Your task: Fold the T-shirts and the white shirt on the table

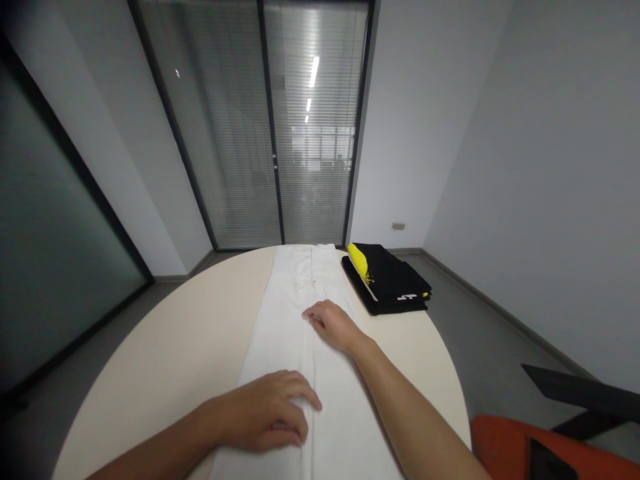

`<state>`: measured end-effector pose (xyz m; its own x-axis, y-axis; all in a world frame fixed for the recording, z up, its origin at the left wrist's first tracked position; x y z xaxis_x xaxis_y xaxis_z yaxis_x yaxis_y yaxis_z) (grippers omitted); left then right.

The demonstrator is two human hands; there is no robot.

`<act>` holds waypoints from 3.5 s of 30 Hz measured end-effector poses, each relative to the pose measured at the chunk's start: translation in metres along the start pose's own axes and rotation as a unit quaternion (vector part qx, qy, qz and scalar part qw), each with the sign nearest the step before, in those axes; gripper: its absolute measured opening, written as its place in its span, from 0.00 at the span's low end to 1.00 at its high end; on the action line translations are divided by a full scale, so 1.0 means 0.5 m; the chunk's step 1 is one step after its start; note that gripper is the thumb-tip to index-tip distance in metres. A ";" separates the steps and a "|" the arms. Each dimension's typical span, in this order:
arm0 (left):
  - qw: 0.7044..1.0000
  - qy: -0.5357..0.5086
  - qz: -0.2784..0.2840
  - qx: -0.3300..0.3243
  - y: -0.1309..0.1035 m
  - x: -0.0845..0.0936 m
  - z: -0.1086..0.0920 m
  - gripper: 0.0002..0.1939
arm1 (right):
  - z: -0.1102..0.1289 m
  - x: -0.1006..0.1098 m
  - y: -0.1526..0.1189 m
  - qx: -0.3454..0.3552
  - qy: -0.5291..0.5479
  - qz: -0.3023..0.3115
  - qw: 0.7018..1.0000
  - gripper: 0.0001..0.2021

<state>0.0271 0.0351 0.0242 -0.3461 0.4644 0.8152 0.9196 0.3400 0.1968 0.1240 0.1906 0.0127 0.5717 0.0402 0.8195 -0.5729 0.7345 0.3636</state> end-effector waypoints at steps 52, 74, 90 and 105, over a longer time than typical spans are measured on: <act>0.936 0.330 -0.070 -0.096 0.022 -0.030 -0.023 0.05 | 0.010 0.008 -0.007 0.024 -0.063 0.050 0.996 0.12; 0.985 0.166 0.000 -0.048 0.011 -0.037 -0.015 0.08 | 0.027 0.002 -0.012 0.029 -0.070 0.053 0.996 0.13; 0.987 0.157 0.013 -0.025 0.011 -0.016 -0.013 0.02 | 0.043 -0.031 0.018 0.016 -0.185 0.055 0.981 0.11; 0.991 0.134 0.002 0.019 0.003 -0.017 0.004 0.33 | 0.022 -0.024 0.011 0.000 -0.119 0.026 0.993 0.16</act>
<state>0.0311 0.0330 0.0163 -0.2761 0.2330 0.9325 0.9113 0.3718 0.1770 0.1075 0.1867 0.0095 0.3866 -0.0826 0.9186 -0.5984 0.7354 0.3180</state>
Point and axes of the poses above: each hand's wrist, its own y-axis towards the middle knuckle, its own x-axis out of the back of the hand, z = x × y, the point moved 8 cm from there along y, towards the middle knuckle, and after that the axes turned 2 degrees about -x, right-handed, at the moved point
